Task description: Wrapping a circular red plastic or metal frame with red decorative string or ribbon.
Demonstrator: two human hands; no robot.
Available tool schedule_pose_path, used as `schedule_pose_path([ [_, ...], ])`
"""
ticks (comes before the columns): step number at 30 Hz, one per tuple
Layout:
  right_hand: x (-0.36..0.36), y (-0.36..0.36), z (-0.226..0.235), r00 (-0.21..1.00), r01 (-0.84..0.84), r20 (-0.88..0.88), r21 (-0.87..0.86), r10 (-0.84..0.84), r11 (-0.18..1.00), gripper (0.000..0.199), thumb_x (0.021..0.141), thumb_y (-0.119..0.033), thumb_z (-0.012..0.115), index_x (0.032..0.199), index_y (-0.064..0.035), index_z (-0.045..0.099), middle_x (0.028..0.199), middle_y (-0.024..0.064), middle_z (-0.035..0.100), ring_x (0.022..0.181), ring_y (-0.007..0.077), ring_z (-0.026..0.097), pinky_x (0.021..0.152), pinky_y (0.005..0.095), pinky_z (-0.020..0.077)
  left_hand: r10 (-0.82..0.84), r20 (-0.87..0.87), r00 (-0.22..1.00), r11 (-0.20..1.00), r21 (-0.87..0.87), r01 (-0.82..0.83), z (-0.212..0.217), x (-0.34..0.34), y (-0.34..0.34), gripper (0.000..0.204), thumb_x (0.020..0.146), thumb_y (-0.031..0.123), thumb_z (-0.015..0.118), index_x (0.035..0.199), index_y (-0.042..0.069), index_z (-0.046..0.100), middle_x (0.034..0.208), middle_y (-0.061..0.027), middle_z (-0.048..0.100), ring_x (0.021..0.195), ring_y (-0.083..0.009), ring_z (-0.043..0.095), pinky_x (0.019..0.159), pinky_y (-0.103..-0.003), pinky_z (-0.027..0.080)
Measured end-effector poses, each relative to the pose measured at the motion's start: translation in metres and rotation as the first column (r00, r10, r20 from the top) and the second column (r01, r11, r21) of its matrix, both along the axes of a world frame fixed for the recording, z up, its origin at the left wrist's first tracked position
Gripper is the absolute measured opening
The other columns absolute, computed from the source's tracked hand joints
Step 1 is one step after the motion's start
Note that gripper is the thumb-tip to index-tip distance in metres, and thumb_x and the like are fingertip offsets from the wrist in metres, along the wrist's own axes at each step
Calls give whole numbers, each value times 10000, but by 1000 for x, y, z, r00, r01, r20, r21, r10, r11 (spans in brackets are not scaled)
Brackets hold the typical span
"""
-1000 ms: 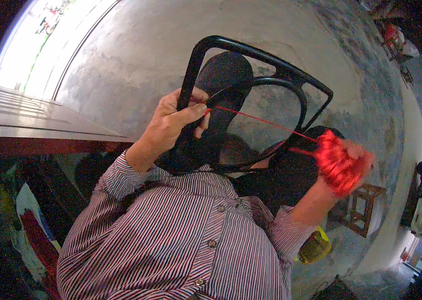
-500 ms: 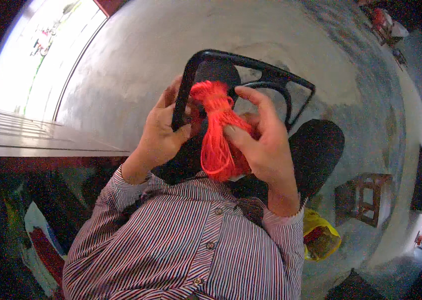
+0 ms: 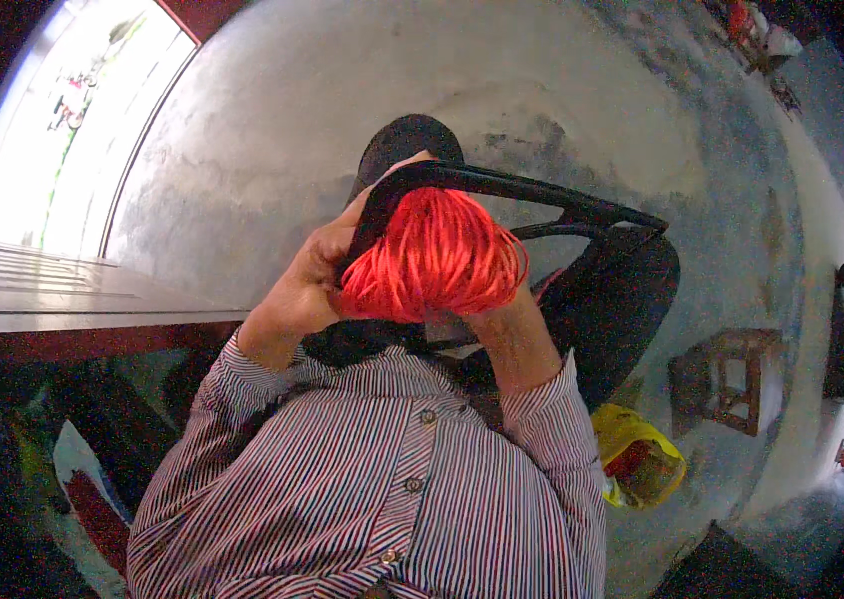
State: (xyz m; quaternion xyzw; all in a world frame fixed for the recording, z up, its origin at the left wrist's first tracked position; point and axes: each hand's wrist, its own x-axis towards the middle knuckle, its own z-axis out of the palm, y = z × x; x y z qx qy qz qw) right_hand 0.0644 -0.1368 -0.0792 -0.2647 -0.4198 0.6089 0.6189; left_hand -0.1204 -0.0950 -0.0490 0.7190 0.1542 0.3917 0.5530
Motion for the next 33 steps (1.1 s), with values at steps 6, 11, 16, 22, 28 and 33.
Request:
schedule_pose_path([
  [6, 11, 34, -6, 914, 118, -347, -266, -209, 957, 462, 862, -286, 590, 1208, 8, 501, 1176, 114, 583, 1086, 252, 574, 969, 382, 451, 65, -169, 983, 995, -69, -77, 8, -11, -2, 225, 681, 61, 726, 892, 16, 659, 1530, -151, 183, 1407, -311, 192, 1106, -417, 204],
  [11, 63, -11, -46, 958, 219, 235, -221, -166, 950, 493, 810, -252, 596, 1219, 3, 491, 1235, 155, 519, 1118, 245, 546, 909, 394, 488, 275, -150, 950, 956, -65, -287, -4, -19, -4, 144, 732, 66, 714, 840, 26, 628, 1445, -141, 330, 1288, -261, 371, 1026, -370, 312],
  [16, 31, -53, 40, 847, 457, -196, -209, -495, 865, 572, 740, -294, 625, 1203, -4, 455, 981, 200, 635, 886, 359, 633, 929, 443, 421, 276, -147, 950, 885, -346, -311, -6, -27, -2, 109, 793, 65, 684, 864, 24, 613, 1161, -121, 556, 978, -195, 586, 835, -312, 459],
  [22, 79, -56, 42, 805, -511, -58, 438, 590, 740, 507, 755, -412, 697, 999, -45, 445, 788, 188, 654, 716, 370, 652, 912, 509, 377, 156, -58, 986, 797, -582, -161, 6, -21, -3, 201, 812, 33, 659, 991, 14, 569, 810, -80, 594, 664, -150, 600, 620, -288, 504],
  [28, 65, -77, 48, 928, -284, -177, 230, 327, 931, 456, 836, -442, 615, 1032, -59, 465, 682, 107, 606, 602, 282, 602, 803, 445, 421, 195, 1, 981, 841, -515, -167, 1, -24, 0, 243, 835, -24, 607, 1042, 27, 490, 762, -37, 540, 688, -138, 585, 593, -284, 521],
  [33, 106, -61, 2, 903, 32, -417, -179, -105, 983, 468, 920, -464, 469, 1087, -30, 518, 757, 58, 603, 650, 224, 588, 726, 378, 467, 251, 31, 968, 818, -542, -195, -10, -24, -1, 216, 828, 47, 656, 985, 24, 510, 760, -79, 601, 628, -158, 595, 601, -276, 490],
])
